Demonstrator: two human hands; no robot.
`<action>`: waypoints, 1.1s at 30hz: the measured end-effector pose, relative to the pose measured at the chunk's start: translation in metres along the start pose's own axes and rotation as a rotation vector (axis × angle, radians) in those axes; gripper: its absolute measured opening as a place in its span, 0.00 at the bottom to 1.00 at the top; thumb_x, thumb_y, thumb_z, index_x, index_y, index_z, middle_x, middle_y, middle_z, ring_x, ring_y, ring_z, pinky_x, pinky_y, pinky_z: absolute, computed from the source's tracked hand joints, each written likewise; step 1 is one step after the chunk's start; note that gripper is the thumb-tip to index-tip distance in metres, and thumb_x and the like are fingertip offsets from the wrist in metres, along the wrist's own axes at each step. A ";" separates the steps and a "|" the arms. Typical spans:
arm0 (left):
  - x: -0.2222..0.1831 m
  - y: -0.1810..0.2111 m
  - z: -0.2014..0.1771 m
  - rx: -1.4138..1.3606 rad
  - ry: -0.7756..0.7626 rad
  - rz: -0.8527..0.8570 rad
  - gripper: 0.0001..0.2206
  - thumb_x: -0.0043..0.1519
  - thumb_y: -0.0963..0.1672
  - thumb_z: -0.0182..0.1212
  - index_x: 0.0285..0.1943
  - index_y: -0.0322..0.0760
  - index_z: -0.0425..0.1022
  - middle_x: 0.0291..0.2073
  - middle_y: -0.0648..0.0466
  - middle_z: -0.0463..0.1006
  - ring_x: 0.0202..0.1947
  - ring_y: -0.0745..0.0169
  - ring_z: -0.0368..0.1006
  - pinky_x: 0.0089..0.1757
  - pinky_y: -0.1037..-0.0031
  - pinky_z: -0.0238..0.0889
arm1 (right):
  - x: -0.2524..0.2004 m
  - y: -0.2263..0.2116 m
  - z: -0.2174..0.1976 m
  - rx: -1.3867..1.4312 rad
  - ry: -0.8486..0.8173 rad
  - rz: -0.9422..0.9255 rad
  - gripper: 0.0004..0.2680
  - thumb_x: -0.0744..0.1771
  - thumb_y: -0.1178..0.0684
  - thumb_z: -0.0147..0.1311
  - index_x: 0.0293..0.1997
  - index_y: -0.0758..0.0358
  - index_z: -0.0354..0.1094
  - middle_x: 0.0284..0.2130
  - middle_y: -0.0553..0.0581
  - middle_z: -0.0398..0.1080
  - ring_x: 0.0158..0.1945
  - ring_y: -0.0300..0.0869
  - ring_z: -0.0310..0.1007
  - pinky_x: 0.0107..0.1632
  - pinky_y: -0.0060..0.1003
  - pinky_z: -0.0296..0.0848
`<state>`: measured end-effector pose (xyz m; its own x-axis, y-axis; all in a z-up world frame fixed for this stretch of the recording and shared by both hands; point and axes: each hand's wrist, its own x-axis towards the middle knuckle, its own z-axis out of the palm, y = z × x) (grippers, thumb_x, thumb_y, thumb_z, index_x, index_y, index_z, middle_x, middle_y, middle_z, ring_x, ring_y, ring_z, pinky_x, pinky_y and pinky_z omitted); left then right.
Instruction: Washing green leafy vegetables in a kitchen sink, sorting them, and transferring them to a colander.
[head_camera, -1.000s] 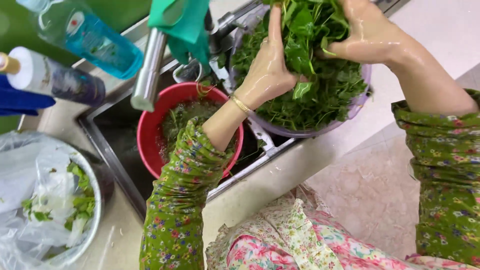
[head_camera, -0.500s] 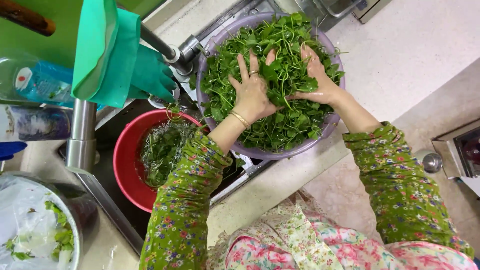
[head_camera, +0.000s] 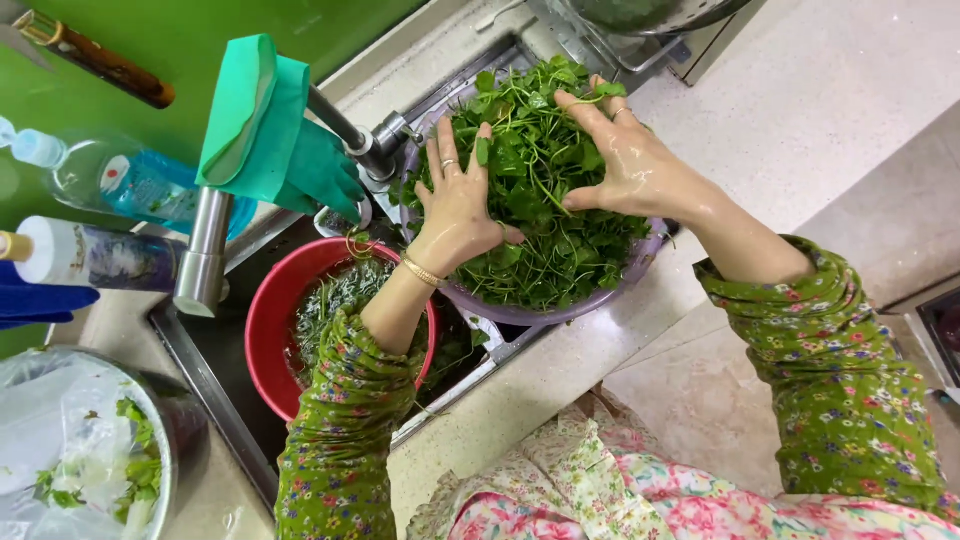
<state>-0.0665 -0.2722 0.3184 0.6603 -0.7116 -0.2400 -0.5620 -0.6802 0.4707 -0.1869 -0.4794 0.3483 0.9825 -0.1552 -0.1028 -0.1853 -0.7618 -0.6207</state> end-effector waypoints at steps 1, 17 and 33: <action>-0.005 -0.004 -0.001 -0.040 0.028 0.019 0.68 0.33 0.50 0.87 0.80 0.52 0.34 0.77 0.39 0.20 0.77 0.25 0.27 0.60 0.25 0.40 | -0.002 -0.004 -0.003 -0.049 0.018 -0.029 0.45 0.54 0.46 0.75 0.78 0.47 0.42 0.72 0.82 0.34 0.74 0.72 0.41 0.68 0.57 0.54; -0.125 -0.159 0.028 -0.312 0.517 0.078 0.20 0.64 0.41 0.65 0.66 0.42 0.70 0.44 0.47 0.80 0.39 0.46 0.79 0.41 0.62 0.71 | 0.072 -0.049 -0.016 -0.591 0.215 0.017 0.15 0.65 0.38 0.70 0.36 0.61 0.79 0.35 0.66 0.71 0.38 0.60 0.74 0.41 0.57 0.70; -0.200 -0.257 0.051 -0.301 0.167 -0.573 0.20 0.57 0.45 0.74 0.58 0.38 0.76 0.39 0.47 0.85 0.32 0.57 0.77 0.35 0.64 0.70 | 0.111 0.007 0.000 -0.057 0.318 -0.268 0.03 0.70 0.57 0.60 0.43 0.64 0.77 0.38 0.60 0.74 0.38 0.46 0.72 0.46 0.41 0.72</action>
<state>-0.0795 0.0363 0.2022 0.8947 -0.1989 -0.3999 0.0487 -0.8465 0.5302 -0.0789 -0.5015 0.3324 0.9433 -0.1266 0.3070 0.0665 -0.8336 -0.5483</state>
